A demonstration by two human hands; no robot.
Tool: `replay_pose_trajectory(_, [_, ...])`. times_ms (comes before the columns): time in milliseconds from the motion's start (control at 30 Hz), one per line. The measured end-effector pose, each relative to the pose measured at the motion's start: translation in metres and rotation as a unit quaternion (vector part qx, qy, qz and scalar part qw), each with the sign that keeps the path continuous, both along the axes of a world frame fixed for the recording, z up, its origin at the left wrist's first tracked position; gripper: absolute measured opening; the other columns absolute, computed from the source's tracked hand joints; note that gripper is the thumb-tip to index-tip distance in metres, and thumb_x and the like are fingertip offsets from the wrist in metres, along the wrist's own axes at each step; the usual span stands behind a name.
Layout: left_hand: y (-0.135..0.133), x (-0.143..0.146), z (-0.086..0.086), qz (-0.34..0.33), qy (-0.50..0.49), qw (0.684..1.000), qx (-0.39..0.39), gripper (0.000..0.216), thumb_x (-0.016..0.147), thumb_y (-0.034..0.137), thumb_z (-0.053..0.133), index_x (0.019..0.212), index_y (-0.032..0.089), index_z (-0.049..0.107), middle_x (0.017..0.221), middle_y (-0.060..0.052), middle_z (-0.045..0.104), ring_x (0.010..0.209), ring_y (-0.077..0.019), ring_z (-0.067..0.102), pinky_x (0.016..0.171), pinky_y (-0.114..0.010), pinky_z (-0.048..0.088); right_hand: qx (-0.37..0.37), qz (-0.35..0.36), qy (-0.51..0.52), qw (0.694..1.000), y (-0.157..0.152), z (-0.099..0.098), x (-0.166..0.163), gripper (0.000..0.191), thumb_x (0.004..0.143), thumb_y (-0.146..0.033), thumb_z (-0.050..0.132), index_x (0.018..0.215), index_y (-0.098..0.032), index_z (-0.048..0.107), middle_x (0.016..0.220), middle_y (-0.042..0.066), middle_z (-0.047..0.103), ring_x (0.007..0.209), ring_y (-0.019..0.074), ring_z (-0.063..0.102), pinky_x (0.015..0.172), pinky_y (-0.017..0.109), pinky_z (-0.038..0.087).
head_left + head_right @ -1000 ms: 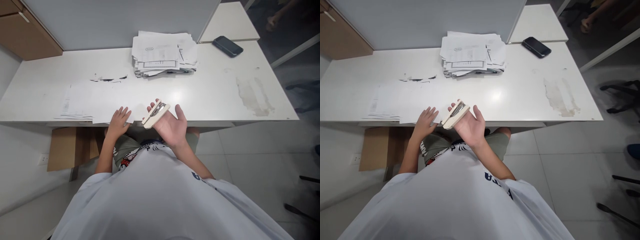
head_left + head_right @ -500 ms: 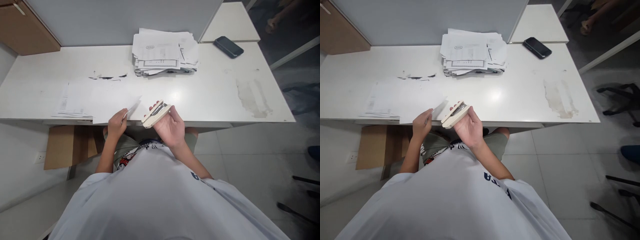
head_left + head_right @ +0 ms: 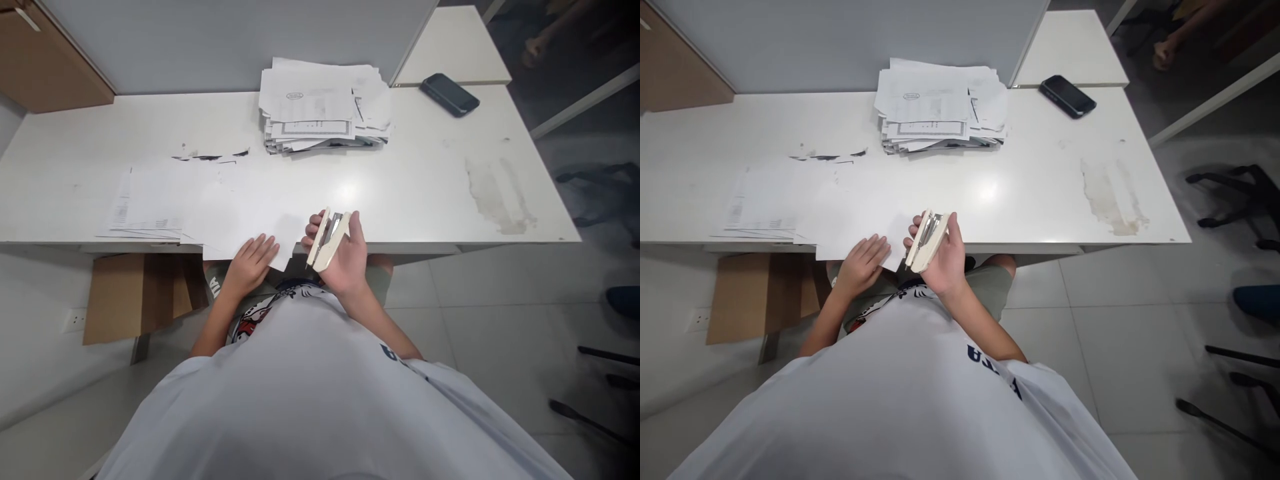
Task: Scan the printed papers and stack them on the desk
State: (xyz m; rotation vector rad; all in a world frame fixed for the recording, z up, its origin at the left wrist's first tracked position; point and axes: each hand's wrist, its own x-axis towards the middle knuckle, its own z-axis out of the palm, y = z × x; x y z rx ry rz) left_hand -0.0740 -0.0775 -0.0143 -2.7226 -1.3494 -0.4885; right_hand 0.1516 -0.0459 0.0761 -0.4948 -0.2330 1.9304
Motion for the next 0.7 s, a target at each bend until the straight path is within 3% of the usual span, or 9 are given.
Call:
replay_pose_trajectory(200, [-0.01,-0.019,-0.005,0.058,-0.011,0.998,-0.028,0.057,0.089,0.013,0.041,0.146,0.019,0.042,0.149,-0.01,0.045,0.145,-0.0285,0.029,0.116,-0.052,0.031,-0.022,0.006,0.017,1.0,0.001,-0.007,0.008,0.042,0.095,-0.056,0.038,0.091,-0.023,0.063,0.094,0.004,0.066,0.091,0.0171,0.063,0.08,0.033,0.057])
replay_pose_trajectory(300, [-0.01,-0.006,-0.004,0.092,-0.041,0.994,-0.037,0.051,0.088,0.016,0.045,0.139,0.019,0.052,0.145,-0.01,0.05,0.142,-0.0299,0.035,0.115,-0.053,0.032,-0.039,0.035,-0.031,0.998,0.003,-0.013,0.011,0.046,0.095,-0.058,0.035,0.09,-0.021,0.062,0.086,0.003,0.064,0.068,0.0134,0.061,0.06,0.027,0.055])
replay_pose_trajectory(367, [-0.007,0.008,0.001,0.145,-0.086,0.985,-0.037,0.044,0.089,0.018,0.045,0.131,0.018,0.059,0.138,-0.009,0.057,0.137,-0.0301,0.044,0.114,-0.053,0.034,-0.035,0.061,-0.084,0.994,0.003,-0.02,0.012,0.048,0.094,-0.061,0.037,0.089,-0.02,0.061,0.077,0.002,0.061,0.05,0.0105,0.052,0.044,0.024,0.047])
replay_pose_trajectory(533, [0.009,0.031,0.026,0.372,-0.225,0.897,-0.075,0.036,0.097,0.036,0.041,0.104,0.016,0.07,0.103,-0.013,0.074,0.106,-0.0301,0.067,0.092,-0.045,0.052,-0.029,0.109,-0.171,0.979,-0.003,-0.043,0.019,0.043,0.088,-0.062,0.051,0.088,-0.019,0.059,0.066,-0.001,0.057,0.04,0.0093,0.046,0.035,0.023,0.038])
replay_pose_trajectory(633, [0.014,0.032,0.038,0.416,-0.248,0.868,-0.107,0.04,0.096,0.043,0.043,0.09,0.015,0.071,0.089,-0.014,0.074,0.096,-0.0315,0.069,0.084,-0.042,0.053,-0.035,0.124,-0.209,0.97,-0.007,-0.056,0.022,0.044,0.083,-0.063,0.058,0.088,-0.019,0.058,0.063,-0.002,0.057,0.039,0.0092,0.046,0.034,0.022,0.037])
replay_pose_trajectory(700, [0.012,0.028,0.041,0.42,-0.268,0.864,-0.065,0.043,0.097,0.044,0.039,0.097,0.015,0.07,0.096,-0.015,0.073,0.1,-0.0303,0.068,0.086,-0.04,0.053,-0.035,0.126,-0.226,0.965,-0.01,-0.063,0.024,0.044,0.08,-0.063,0.061,0.088,-0.02,0.059,0.063,-0.002,0.057,0.039,0.0091,0.045,0.033,0.022,0.036])
